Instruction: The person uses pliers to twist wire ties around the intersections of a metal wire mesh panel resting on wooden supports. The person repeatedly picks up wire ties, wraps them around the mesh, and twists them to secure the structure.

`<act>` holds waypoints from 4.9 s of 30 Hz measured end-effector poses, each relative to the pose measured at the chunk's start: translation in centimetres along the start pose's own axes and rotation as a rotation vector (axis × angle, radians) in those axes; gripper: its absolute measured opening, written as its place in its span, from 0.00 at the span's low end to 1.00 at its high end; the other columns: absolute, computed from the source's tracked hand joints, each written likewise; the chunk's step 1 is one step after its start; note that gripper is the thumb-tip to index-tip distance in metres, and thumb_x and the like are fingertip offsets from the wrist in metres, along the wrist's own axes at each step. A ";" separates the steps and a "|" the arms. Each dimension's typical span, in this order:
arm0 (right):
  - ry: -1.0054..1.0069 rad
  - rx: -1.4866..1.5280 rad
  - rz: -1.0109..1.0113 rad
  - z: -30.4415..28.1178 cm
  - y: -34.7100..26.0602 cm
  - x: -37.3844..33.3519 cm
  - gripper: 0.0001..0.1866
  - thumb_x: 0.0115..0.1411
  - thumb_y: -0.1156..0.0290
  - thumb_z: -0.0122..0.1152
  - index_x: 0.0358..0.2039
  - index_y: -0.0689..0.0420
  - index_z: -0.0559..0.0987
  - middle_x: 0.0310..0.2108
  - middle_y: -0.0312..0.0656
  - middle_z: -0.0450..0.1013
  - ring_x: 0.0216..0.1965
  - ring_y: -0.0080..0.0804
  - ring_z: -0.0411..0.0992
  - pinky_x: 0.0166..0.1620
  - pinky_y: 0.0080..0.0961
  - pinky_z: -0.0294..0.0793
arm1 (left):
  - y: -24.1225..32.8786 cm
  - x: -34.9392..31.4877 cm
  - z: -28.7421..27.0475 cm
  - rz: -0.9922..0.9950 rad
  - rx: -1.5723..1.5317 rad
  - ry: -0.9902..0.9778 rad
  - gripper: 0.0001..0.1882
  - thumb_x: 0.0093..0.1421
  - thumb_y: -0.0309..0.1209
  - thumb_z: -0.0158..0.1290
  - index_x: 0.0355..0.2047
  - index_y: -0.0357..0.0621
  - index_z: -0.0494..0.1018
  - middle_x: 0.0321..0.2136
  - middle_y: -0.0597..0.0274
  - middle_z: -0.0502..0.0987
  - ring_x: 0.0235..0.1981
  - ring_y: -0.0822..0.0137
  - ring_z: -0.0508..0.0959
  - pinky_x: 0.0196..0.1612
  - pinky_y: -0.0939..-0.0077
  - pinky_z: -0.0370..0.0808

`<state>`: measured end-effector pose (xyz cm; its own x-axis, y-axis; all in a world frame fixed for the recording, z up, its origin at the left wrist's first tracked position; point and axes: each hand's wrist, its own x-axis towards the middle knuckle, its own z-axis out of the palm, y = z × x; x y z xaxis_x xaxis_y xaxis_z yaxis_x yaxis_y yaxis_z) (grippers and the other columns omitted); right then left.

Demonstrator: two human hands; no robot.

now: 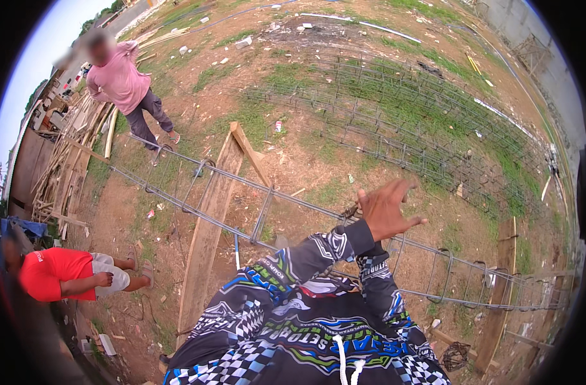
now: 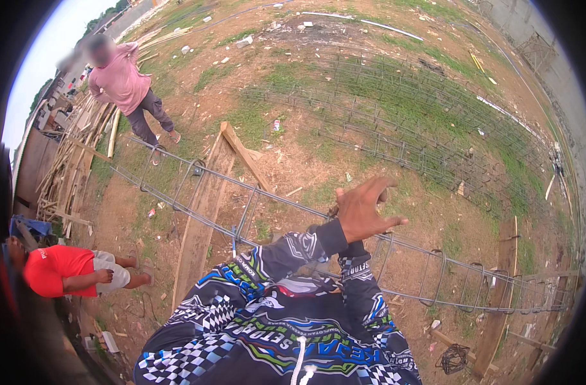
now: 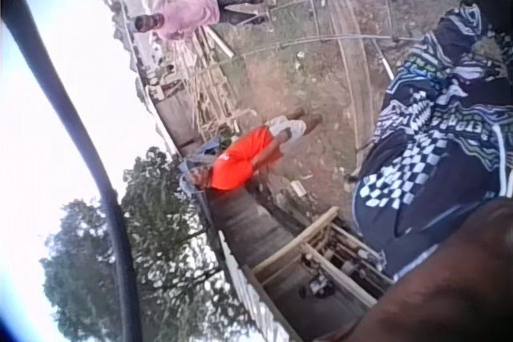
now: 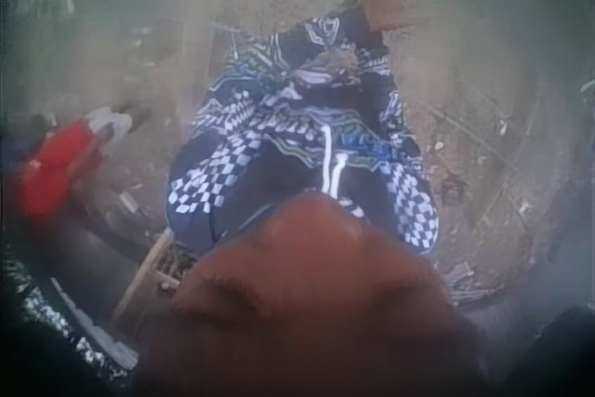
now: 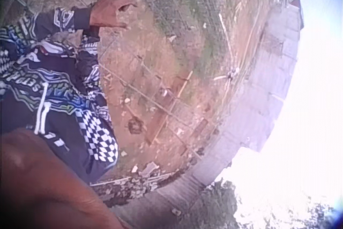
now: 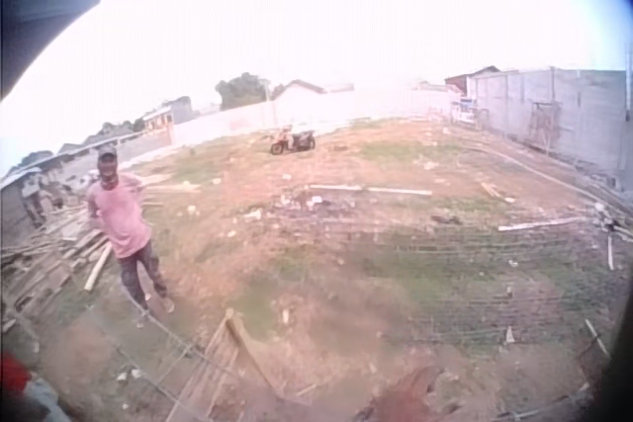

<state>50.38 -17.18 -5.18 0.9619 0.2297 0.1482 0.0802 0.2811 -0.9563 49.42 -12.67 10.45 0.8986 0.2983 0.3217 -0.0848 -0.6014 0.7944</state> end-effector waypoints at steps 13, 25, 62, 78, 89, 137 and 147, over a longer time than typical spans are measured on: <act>0.019 -0.088 0.096 -5.6 -3.9 -8.4 0.32 0.49 0.67 0.75 0.52 0.58 0.71 0.47 0.38 0.70 0.46 0.30 0.72 0.50 0.30 0.72 | 3.2 -6.1 0.7 0.252 -0.045 0.398 0.21 0.52 0.43 0.65 0.38 0.43 0.75 0.34 0.58 0.77 0.37 0.62 0.77 0.43 0.70 0.70; -0.801 -0.127 0.246 -1.9 -5.9 6.1 0.31 0.48 0.66 0.76 0.51 0.58 0.72 0.47 0.38 0.70 0.47 0.30 0.72 0.50 0.29 0.72 | -2.1 2.3 -5.6 0.015 -0.611 -0.943 0.22 0.51 0.46 0.66 0.16 0.40 0.75 0.12 0.69 0.72 0.16 0.77 0.70 0.20 0.77 0.65; -0.843 -0.348 0.094 -1.5 -7.1 5.9 0.39 0.46 0.65 0.78 0.57 0.59 0.67 0.52 0.38 0.69 0.52 0.31 0.69 0.52 0.31 0.71 | -1.8 3.5 -6.1 -0.026 -0.601 -0.746 0.28 0.52 0.53 0.64 0.14 0.40 0.74 0.12 0.68 0.71 0.14 0.77 0.70 0.17 0.80 0.63; -0.499 -0.357 -0.043 0.0 0.8 3.2 0.42 0.44 0.67 0.78 0.58 0.57 0.66 0.54 0.36 0.68 0.54 0.31 0.67 0.54 0.32 0.69 | -0.4 0.0 -2.9 -0.242 -0.350 0.323 0.25 0.54 0.53 0.62 0.27 0.40 0.77 0.17 0.63 0.72 0.23 0.71 0.71 0.30 0.73 0.70; -0.752 -0.350 0.081 -0.6 -0.9 8.2 0.43 0.43 0.67 0.79 0.59 0.56 0.65 0.55 0.35 0.67 0.55 0.31 0.66 0.56 0.32 0.67 | -3.1 3.6 -7.2 -0.105 -0.817 -0.455 0.23 0.51 0.47 0.67 0.24 0.36 0.76 0.16 0.67 0.75 0.17 0.75 0.72 0.23 0.79 0.69; -0.202 -0.120 0.071 -1.8 -2.8 0.0 0.16 0.63 0.53 0.56 0.35 0.52 0.68 0.29 0.31 0.64 0.31 0.26 0.64 0.38 0.31 0.67 | 1.1 -1.5 -1.3 -0.083 0.051 0.212 0.33 0.53 0.56 0.61 0.48 0.43 0.72 0.41 0.55 0.77 0.42 0.63 0.78 0.41 0.69 0.73; -0.129 0.677 0.598 -1.2 -2.6 9.2 0.21 0.65 0.48 0.53 0.23 0.49 0.66 0.17 0.31 0.60 0.20 0.26 0.61 0.30 0.31 0.65 | -5.4 0.3 -7.5 -0.063 -0.431 0.321 0.17 0.66 0.40 0.52 0.39 0.35 0.74 0.27 0.59 0.77 0.30 0.70 0.78 0.34 0.74 0.74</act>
<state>59.38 -16.93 -1.62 0.7538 0.6042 -0.2582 -0.6320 0.5591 -0.5366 46.94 -3.76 10.11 0.7364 0.5761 0.3546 -0.2650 -0.2366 0.9348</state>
